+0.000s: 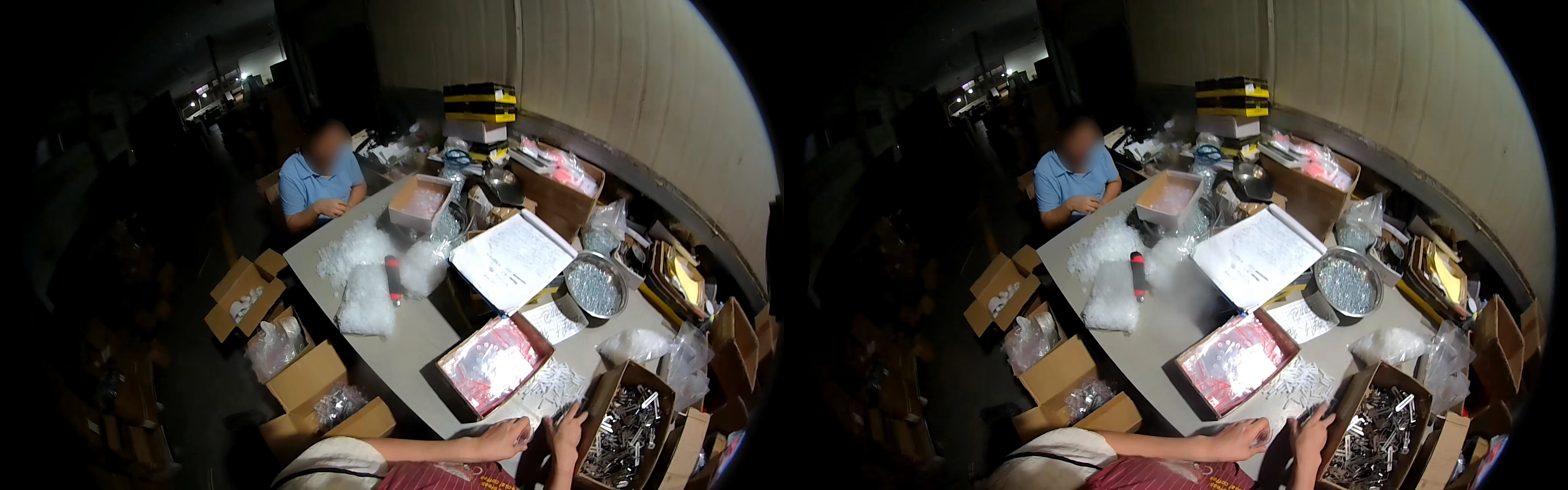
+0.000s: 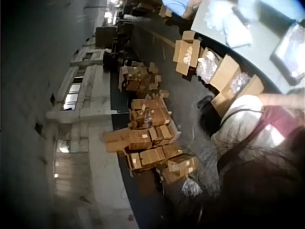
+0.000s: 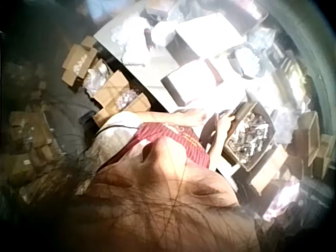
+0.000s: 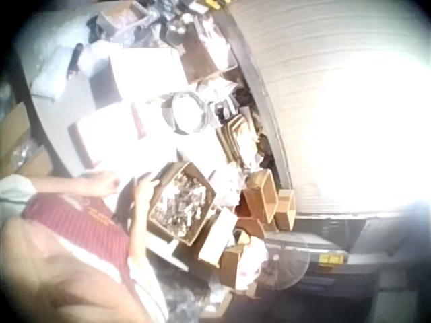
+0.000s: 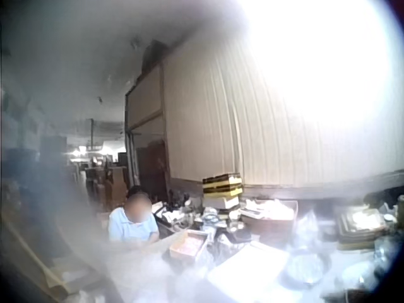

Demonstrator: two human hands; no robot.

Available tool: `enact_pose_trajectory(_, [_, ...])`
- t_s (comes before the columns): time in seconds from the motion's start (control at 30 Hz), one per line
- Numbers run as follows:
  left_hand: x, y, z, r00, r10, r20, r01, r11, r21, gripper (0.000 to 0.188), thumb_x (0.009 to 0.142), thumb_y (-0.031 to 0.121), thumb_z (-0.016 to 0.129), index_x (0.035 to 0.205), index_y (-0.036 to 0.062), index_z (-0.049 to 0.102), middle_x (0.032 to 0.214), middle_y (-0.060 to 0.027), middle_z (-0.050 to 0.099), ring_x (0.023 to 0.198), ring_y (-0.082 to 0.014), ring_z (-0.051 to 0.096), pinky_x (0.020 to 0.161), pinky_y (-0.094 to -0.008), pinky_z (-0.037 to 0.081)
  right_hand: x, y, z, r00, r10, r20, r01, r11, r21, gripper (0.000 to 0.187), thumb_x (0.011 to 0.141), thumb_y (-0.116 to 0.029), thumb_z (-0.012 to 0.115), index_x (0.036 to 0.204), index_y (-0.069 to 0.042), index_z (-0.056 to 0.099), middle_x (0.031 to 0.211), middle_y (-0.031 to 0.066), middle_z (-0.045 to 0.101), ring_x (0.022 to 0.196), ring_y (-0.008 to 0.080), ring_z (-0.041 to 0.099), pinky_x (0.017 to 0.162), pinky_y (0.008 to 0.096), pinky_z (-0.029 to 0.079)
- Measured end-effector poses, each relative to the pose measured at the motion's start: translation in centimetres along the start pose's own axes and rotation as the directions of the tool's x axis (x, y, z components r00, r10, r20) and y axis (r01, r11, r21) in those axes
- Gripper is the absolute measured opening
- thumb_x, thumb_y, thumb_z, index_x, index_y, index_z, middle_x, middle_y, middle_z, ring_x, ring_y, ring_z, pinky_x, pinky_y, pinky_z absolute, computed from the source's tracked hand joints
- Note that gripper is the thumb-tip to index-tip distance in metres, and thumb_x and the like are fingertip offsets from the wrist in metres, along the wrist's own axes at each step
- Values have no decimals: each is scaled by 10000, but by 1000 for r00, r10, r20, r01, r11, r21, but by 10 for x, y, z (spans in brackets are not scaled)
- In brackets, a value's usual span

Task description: The person repeatedly picks small metal hardware pieces from a cardboard box, attaches a white plastic sleeve to each piece, and places the assembled item into a pink box. A coworker is visible across the table handling bubble wrap.

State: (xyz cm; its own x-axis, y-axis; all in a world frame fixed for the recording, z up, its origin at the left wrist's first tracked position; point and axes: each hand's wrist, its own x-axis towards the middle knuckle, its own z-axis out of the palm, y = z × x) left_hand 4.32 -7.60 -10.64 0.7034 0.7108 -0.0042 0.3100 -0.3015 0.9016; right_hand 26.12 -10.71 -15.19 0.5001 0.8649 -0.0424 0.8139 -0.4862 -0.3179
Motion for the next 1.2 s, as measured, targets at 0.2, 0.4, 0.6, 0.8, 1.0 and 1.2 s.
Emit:
enact_pose_trajectory(0.2, [-1,-16,5,996,36,82,-34,999,-24,267,848,128,760,966,64,529,923,-124,641,948,-348,637,805,-462,485,0,-20,0,973,-194,-124,208,972,107,289,918,-98,659,1155,-16,516,1086,251,547,894,474,627,740,518,524])
enact_pose_trajectory(0.4, [4,-23,6,998,40,57,-40,999,-3,218,842,121,747,954,67,568,936,-127,658,944,-346,643,802,-446,494,-15,-24,-11,956,-264,-125,275,958,78,107,890,-59,650,978,-13,610,909,211,607,819,434,638,690,501,513])
enact_pose_trajectory(0.6, [8,-30,7,996,60,67,-61,998,14,200,839,100,732,978,67,592,971,-141,662,925,-347,650,806,-442,505,-24,-22,-29,965,-215,-151,239,956,170,71,898,-51,652,962,-25,664,854,193,622,781,413,633,682,477,498])
enact_pose_trajectory(0.8, [11,4,-16,983,-113,147,124,990,-66,300,806,84,767,1048,35,597,990,-101,694,934,-269,692,811,-394,542,-31,-23,-52,964,-33,-264,153,879,452,178,915,-113,717,1052,1,703,861,187,678,732,336,676,667,391,525])
enact_pose_trajectory(1.0, [22,-5,-5,990,-6,144,41,970,-239,222,809,140,789,984,68,674,950,-102,681,871,-235,682,803,-352,544,-45,-35,-78,970,35,-240,153,679,718,140,915,-51,725,1033,19,697,804,93,669,639,149,640,577,280,486])
enact_pose_trajectory(1.2, [26,13,-8,993,-14,113,38,976,-214,230,824,75,758,986,22,605,930,-84,687,890,-209,686,824,-343,533,-47,-33,-88,930,-83,-357,269,815,512,178,900,4,717,1076,19,698,903,110,684,741,161,675,637,280,517])
